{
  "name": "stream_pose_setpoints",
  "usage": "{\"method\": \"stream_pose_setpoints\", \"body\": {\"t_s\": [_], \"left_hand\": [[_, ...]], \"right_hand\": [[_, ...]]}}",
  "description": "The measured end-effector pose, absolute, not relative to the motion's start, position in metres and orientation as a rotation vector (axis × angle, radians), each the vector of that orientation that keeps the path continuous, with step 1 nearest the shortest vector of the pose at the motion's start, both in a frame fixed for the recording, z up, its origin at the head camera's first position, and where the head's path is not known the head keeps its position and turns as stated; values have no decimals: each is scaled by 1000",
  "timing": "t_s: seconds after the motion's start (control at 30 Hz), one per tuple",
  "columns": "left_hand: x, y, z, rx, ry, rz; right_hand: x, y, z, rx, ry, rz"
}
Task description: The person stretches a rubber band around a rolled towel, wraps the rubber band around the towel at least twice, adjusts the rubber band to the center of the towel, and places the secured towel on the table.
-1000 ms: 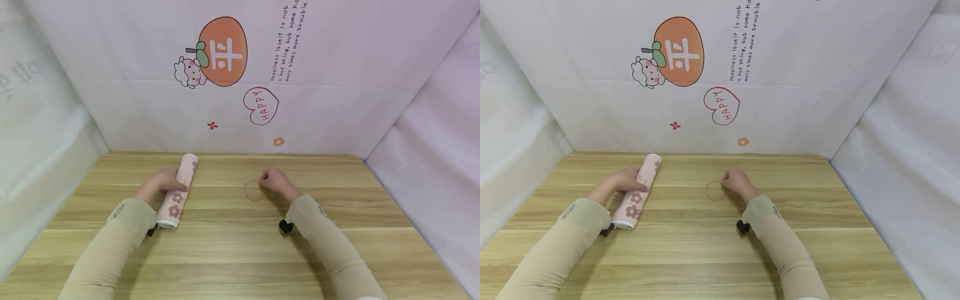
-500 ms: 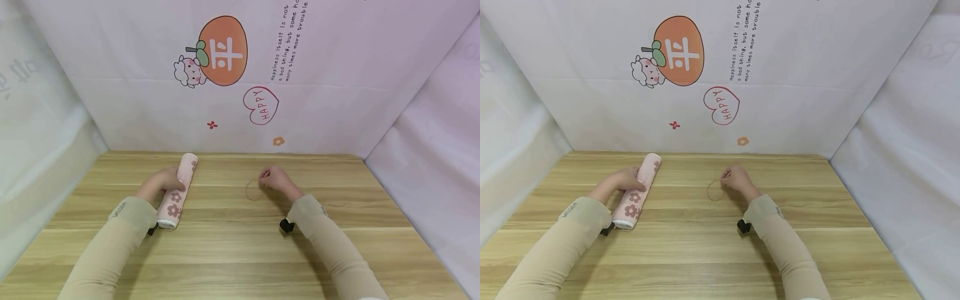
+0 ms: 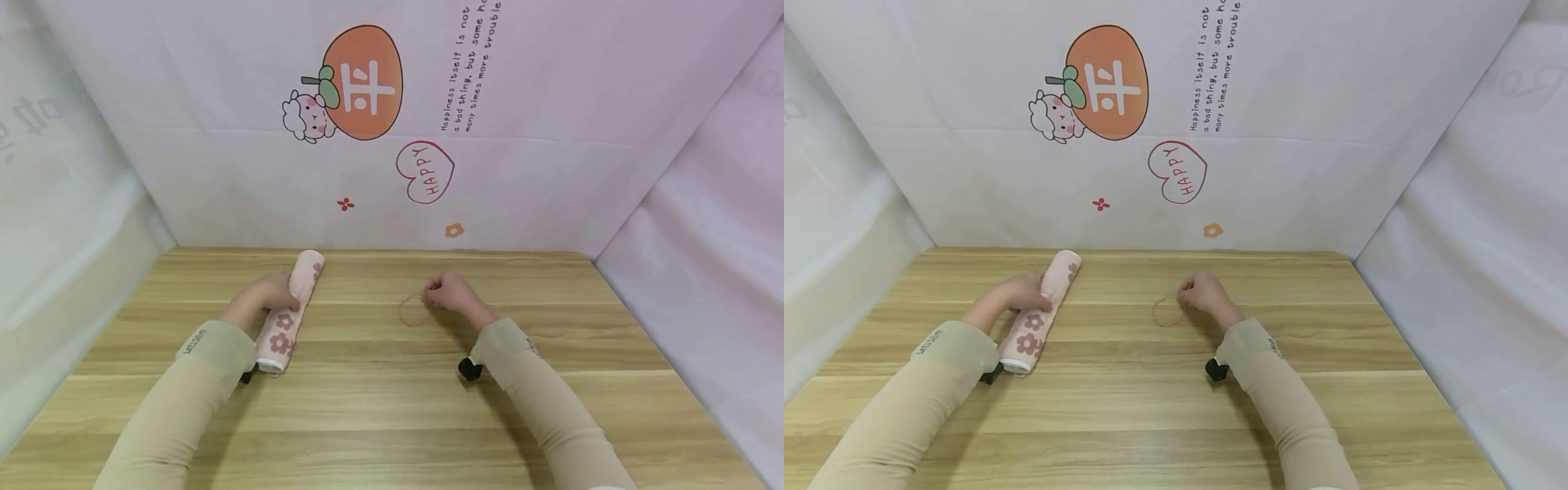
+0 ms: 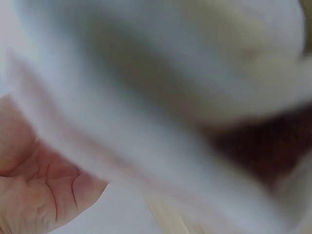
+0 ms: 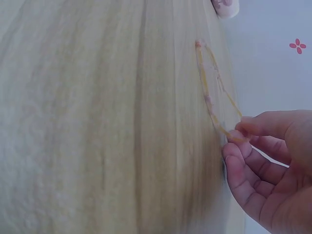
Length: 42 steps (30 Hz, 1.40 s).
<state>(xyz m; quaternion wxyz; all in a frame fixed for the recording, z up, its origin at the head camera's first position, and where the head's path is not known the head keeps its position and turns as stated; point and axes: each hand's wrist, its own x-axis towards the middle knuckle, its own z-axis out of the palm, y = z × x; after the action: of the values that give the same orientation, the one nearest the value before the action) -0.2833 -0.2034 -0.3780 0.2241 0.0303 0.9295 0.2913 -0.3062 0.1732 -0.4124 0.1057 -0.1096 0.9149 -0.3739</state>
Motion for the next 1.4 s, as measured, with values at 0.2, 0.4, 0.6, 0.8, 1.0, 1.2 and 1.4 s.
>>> {"method": "stream_pose_setpoints", "body": {"t_s": [0.2, 0.4, 0.6, 0.8, 1.0, 1.2, 1.4], "left_hand": [[-284, -203, -373, 83, 2577, 772], [-281, -203, -368, 130, 2600, 796], [-280, -204, -365, 171, 2623, 788], [-281, -204, -362, 191, 2652, 786], [-279, -204, -357, 190, 2679, 786], [-278, -198, -356, 241, 2768, 774], [-280, -190, -357, 288, 2832, 731]], "right_hand": [[-305, 174, -412, -287, 2647, -1188], [-306, 174, -412, -222, 2585, -1269], [-306, 173, -412, -215, 2551, -1315], [-306, 172, -412, -210, 2518, -1363], [-305, 168, -405, -250, 2518, -1383], [-301, 165, -398, -255, 2505, -1391], [-301, 165, -398, -244, 2491, -1429]]}}
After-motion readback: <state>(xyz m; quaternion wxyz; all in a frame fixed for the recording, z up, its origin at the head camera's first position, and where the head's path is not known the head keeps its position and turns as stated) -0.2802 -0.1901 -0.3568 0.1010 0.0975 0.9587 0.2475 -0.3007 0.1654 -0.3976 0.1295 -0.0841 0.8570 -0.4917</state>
